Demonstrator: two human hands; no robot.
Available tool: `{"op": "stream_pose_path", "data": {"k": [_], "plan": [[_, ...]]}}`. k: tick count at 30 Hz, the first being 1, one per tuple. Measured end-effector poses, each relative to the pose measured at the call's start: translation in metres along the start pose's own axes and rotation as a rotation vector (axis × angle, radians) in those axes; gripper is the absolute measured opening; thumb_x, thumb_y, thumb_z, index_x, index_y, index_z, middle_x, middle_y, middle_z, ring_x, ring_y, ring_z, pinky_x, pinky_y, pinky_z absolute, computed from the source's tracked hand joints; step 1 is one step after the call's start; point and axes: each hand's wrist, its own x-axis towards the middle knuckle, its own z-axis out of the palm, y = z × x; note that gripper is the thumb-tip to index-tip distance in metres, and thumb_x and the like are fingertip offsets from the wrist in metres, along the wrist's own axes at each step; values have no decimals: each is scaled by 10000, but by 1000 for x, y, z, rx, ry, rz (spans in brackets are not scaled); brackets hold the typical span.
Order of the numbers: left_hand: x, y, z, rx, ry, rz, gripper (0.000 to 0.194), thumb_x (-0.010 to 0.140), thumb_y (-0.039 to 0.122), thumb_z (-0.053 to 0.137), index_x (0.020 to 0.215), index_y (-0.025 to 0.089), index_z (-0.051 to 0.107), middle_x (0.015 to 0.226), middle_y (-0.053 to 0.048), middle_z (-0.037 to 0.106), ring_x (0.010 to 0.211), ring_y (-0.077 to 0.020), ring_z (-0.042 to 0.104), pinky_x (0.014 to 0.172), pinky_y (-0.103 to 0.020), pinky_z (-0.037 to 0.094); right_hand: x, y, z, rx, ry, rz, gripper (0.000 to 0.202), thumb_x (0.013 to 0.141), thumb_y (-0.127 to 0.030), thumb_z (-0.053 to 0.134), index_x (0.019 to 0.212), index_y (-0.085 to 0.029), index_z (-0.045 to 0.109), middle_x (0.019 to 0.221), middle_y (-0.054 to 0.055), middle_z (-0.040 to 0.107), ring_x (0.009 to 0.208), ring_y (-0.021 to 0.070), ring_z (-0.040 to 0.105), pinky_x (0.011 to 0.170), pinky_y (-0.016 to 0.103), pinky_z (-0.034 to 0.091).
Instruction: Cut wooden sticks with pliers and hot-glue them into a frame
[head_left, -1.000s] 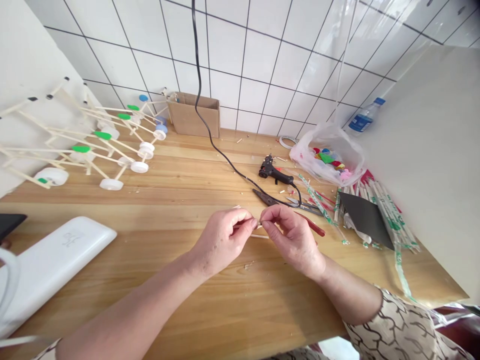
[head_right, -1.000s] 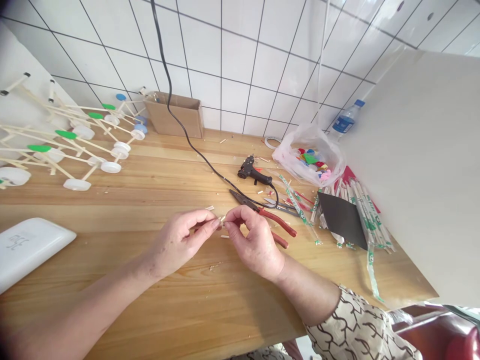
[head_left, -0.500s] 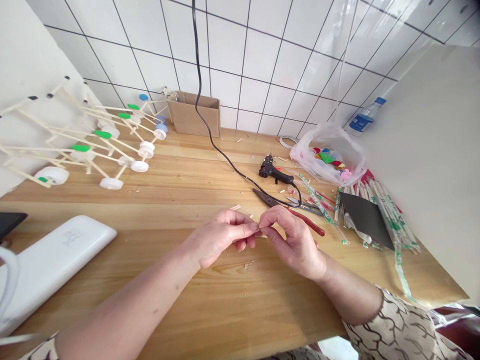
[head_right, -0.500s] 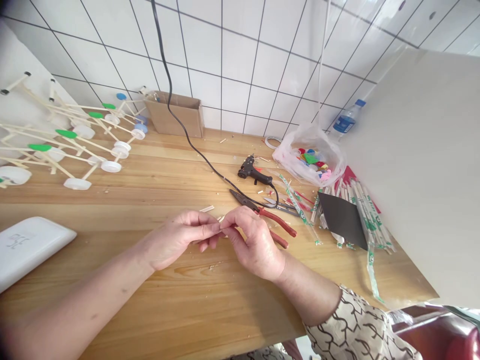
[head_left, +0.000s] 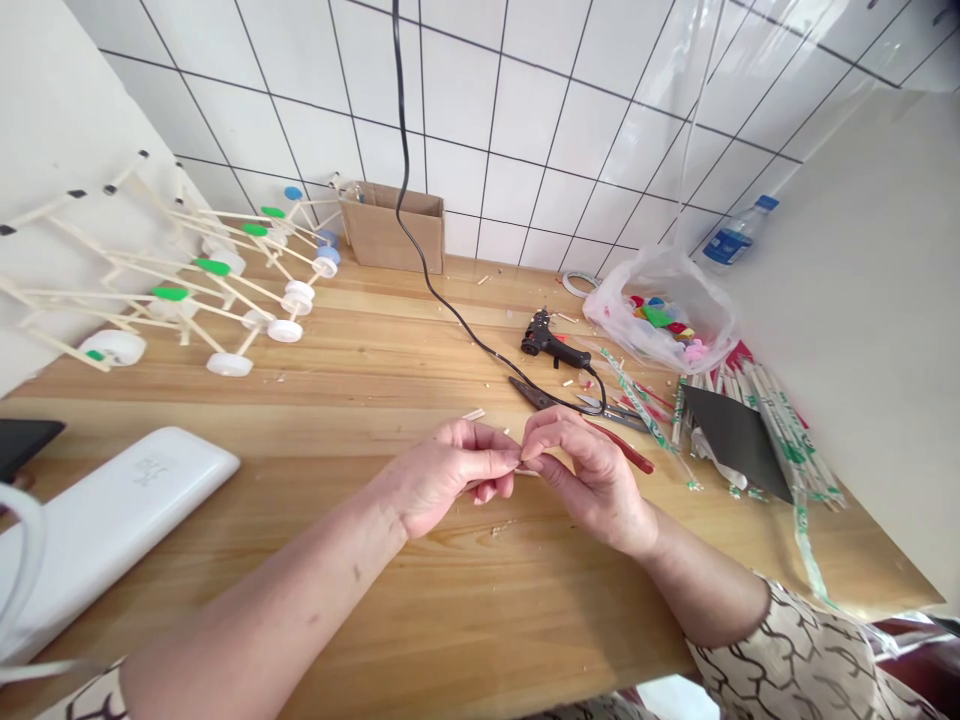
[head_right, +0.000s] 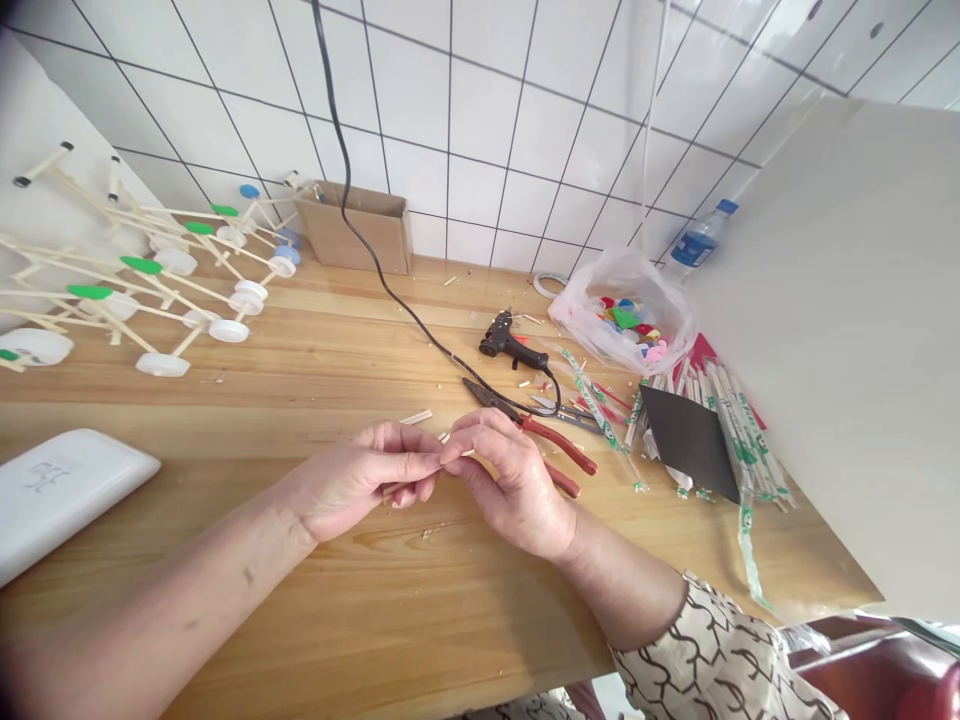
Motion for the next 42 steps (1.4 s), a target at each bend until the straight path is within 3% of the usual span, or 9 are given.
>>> {"op": "stream_pose_path", "data": {"k": [7,11,17,25,31,35,42], "plan": [[1,-1,3,10,154,90,192,632,292,708,644,122,618,519,9,578,463,-58,434,470,-221,269,0,4,-1,200,111,158,42,888,-256,533,876,-222,553,836,18,545,800,145,528,750,287,443],[2,-1,3,36,262,135,175,643,274,692,675,117,622,528,8,595,466,-60,440,500,-220,315,2,6,-2,208,181,299,133,871,-336,546,852,-204,553,789,12,537,743,140,505,672,258,418],[2,-1,5,56,300,211,171,655,272,671,710,114,641,566,-2,611,502,-77,470,511,-222,351,4,15,-5,148,211,434,185,845,-367,564,826,-183,562,750,4,527,678,124,463,634,252,389],[4,-10,4,192,301,299,177,736,311,629,741,136,646,581,19,562,530,-79,434,522,-230,343,7,-1,1,82,4,494,241,812,-395,594,766,-158,600,713,15,609,660,127,513,637,256,416],[4,-12,5,228,273,297,164,765,301,615,767,141,650,584,27,548,529,-71,404,512,-220,317,10,-6,7,44,16,576,159,805,-282,560,714,-157,597,673,-2,616,632,113,524,608,236,418],[3,-9,7,118,235,272,156,744,284,626,786,136,650,596,18,578,535,-66,421,500,-204,300,9,-2,6,17,36,475,128,799,-223,547,693,-163,586,663,-7,598,639,112,517,638,245,428],[-1,-4,5,46,171,160,254,718,279,635,915,119,623,579,4,608,472,-50,391,466,-200,238,4,8,0,-273,127,66,119,838,-121,539,779,-192,614,751,27,619,706,138,577,656,266,466]]}}
